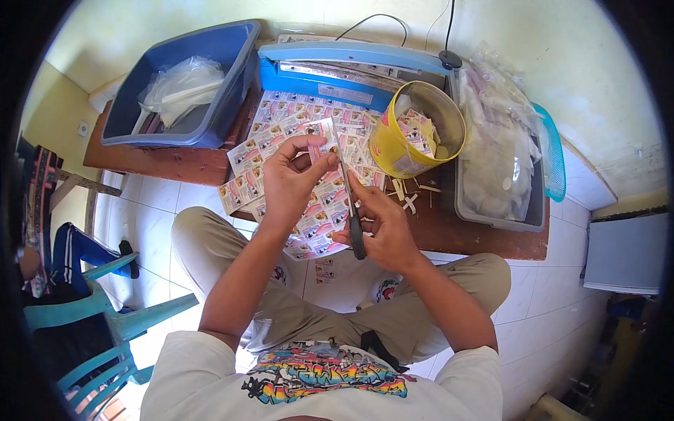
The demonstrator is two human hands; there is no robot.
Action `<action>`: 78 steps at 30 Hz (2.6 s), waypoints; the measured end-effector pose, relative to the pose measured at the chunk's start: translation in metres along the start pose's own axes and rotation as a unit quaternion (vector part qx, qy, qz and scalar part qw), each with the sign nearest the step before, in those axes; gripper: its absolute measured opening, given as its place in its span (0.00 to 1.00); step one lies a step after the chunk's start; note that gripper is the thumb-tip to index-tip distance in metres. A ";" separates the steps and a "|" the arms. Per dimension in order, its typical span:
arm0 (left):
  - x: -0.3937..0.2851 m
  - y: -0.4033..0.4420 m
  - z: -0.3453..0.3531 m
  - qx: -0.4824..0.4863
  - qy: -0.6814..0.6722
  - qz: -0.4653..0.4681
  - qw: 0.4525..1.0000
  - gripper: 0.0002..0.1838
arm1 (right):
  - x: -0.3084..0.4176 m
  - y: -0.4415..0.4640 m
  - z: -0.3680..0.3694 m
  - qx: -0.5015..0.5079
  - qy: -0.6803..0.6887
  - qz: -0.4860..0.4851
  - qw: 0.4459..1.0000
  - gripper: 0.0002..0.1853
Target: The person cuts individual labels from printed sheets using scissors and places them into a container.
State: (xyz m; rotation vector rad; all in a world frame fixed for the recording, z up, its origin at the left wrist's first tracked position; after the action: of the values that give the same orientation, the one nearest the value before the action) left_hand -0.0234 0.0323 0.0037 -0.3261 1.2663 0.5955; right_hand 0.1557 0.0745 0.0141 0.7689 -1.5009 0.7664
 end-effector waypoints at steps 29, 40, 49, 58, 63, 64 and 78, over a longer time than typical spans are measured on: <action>0.004 0.002 0.001 -0.022 -0.019 -0.014 0.999 0.11 | 0.001 0.001 0.002 -0.018 -0.007 -0.016 1.000 0.54; 0.006 0.001 0.002 -0.005 -0.032 -0.015 0.999 0.11 | -0.007 0.000 -0.002 -0.020 0.023 -0.005 1.000 0.55; 0.005 0.001 0.003 -0.003 -0.033 -0.013 0.999 0.11 | -0.004 0.001 -0.002 -0.022 0.042 0.008 0.999 0.55; 0.004 0.002 0.001 0.001 -0.033 -0.022 0.999 0.12 | -0.001 0.002 0.000 -0.025 0.052 0.028 0.998 0.57; 0.005 0.002 -0.001 -0.004 -0.036 -0.022 0.999 0.11 | -0.003 0.003 -0.002 -0.008 0.023 -0.003 1.000 0.54; 0.005 0.001 0.000 -0.001 -0.034 -0.023 0.999 0.12 | -0.004 0.004 -0.002 -0.009 0.024 -0.008 1.000 0.54; 0.007 0.002 0.002 0.016 -0.015 -0.034 0.999 0.12 | -0.006 0.006 -0.003 -0.022 0.025 -0.019 0.999 0.53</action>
State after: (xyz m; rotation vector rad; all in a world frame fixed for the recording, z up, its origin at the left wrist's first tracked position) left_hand -0.0210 0.0365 -0.0023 -0.3319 1.2300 0.5195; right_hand 0.1527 0.0810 0.0086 0.7374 -1.4503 0.7164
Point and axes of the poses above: each hand's wrist, its own y-axis towards the middle knuckle, its own z-axis out of the palm, x = y × z, the point moved 4 cm from there along y, towards the middle knuckle
